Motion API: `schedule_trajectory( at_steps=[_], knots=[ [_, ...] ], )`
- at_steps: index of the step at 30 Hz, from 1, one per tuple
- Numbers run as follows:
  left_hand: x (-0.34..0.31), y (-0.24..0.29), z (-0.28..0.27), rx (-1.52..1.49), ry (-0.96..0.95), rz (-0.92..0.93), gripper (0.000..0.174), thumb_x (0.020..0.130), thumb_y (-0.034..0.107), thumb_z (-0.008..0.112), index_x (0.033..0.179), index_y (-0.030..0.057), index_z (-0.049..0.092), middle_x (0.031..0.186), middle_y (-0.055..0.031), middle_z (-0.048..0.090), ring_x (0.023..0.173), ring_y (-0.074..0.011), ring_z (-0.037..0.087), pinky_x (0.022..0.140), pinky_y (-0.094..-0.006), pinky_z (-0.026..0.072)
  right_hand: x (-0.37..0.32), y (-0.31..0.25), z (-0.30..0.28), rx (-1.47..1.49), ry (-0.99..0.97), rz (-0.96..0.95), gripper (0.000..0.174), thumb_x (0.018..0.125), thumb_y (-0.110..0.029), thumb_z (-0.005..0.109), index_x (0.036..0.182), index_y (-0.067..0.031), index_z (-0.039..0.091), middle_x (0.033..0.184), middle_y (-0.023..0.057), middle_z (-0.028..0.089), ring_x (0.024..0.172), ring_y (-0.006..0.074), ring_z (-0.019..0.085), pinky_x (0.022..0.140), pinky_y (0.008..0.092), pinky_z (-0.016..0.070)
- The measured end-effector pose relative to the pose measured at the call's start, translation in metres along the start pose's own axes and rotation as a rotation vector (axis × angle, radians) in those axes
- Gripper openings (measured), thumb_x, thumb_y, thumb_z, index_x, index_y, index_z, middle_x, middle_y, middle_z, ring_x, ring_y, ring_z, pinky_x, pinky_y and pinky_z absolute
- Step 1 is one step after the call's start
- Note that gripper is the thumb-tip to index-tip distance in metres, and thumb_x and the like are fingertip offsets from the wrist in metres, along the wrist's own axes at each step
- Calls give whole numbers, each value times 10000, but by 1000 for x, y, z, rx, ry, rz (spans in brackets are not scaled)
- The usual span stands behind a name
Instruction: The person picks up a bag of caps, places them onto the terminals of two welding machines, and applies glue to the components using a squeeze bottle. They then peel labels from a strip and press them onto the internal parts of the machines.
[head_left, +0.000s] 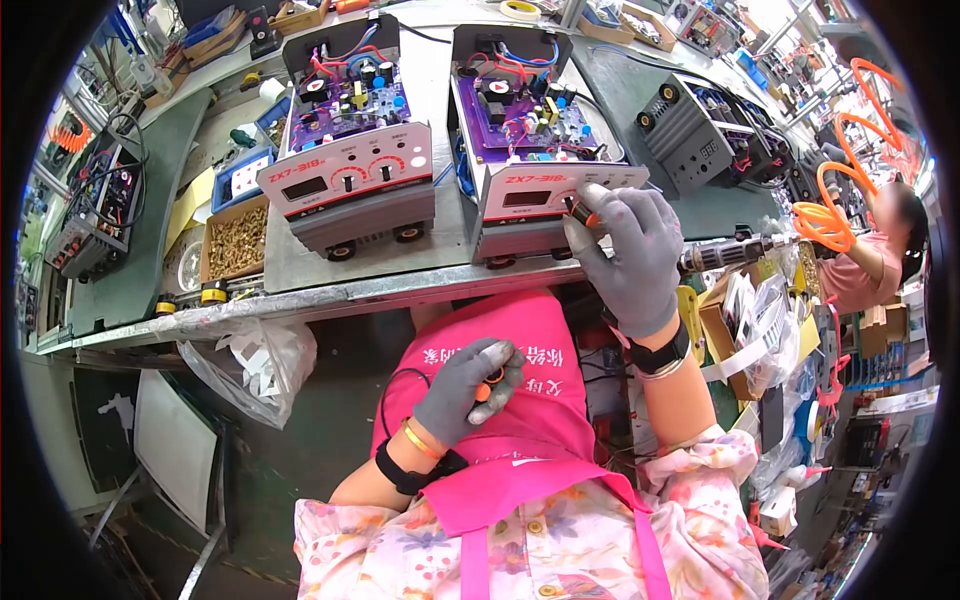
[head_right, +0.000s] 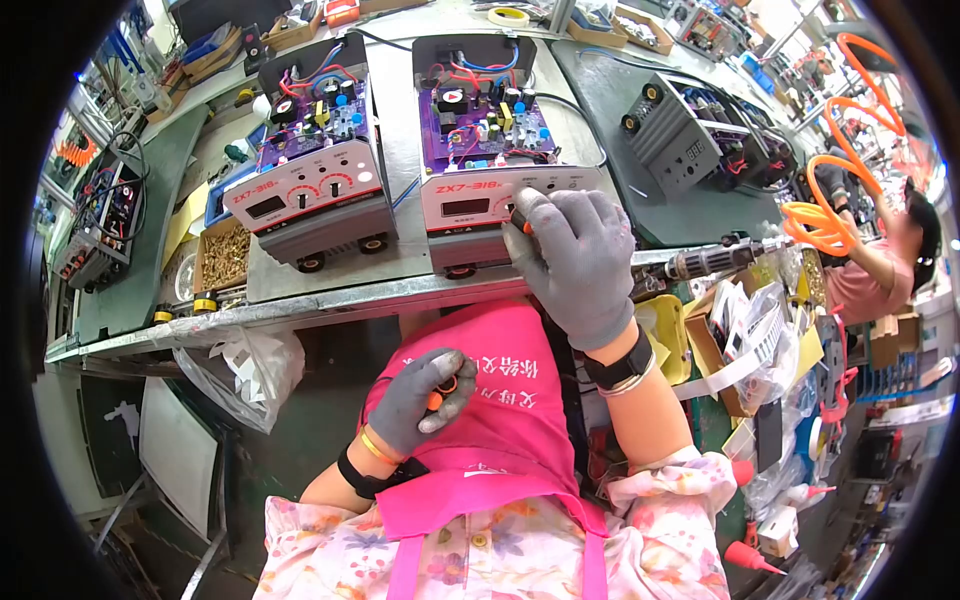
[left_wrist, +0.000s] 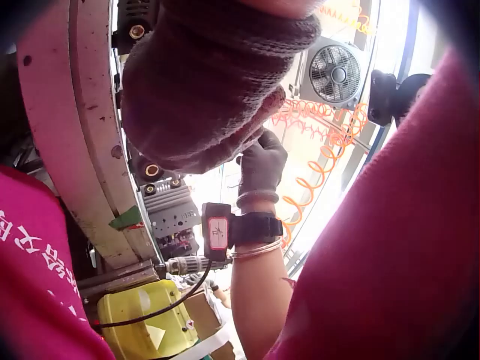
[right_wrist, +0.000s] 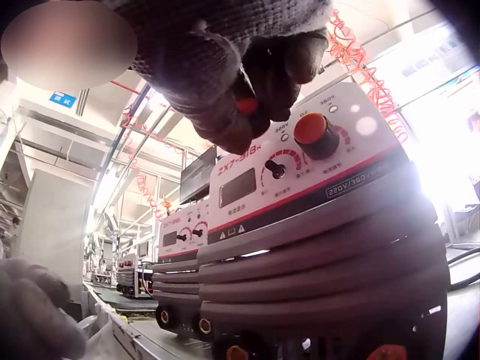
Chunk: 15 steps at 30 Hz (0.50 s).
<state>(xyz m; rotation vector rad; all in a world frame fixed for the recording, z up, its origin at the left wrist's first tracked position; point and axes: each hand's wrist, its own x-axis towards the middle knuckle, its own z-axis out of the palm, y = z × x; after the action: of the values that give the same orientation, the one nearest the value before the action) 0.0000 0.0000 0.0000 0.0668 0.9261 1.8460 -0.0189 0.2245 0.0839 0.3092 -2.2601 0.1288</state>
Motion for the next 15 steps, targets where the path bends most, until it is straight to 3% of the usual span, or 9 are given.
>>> schedule_trajectory(
  at_steps=[5, 15],
  knots=[
    [-2, -3, -5, -65, 61, -14, 269, 961, 276, 447, 989, 21, 527, 736, -44, 505, 427, -36, 314, 381, -171, 269, -1, -2, 10, -45, 11, -20, 295, 733, -242, 730, 977, -124, 613, 827, 21, 566, 753, 221, 560, 650, 358, 424],
    [1, -12, -10, -159, 31, -30, 263, 957, 261, 462, 1009, 10, 522, 844, -58, 532, 517, -40, 385, 385, -161, 279, 1, -1, 11, -106, 0, -78, 310, 712, -274, 734, 956, -126, 613, 812, 9, 550, 734, 213, 547, 642, 362, 419]
  ],
)
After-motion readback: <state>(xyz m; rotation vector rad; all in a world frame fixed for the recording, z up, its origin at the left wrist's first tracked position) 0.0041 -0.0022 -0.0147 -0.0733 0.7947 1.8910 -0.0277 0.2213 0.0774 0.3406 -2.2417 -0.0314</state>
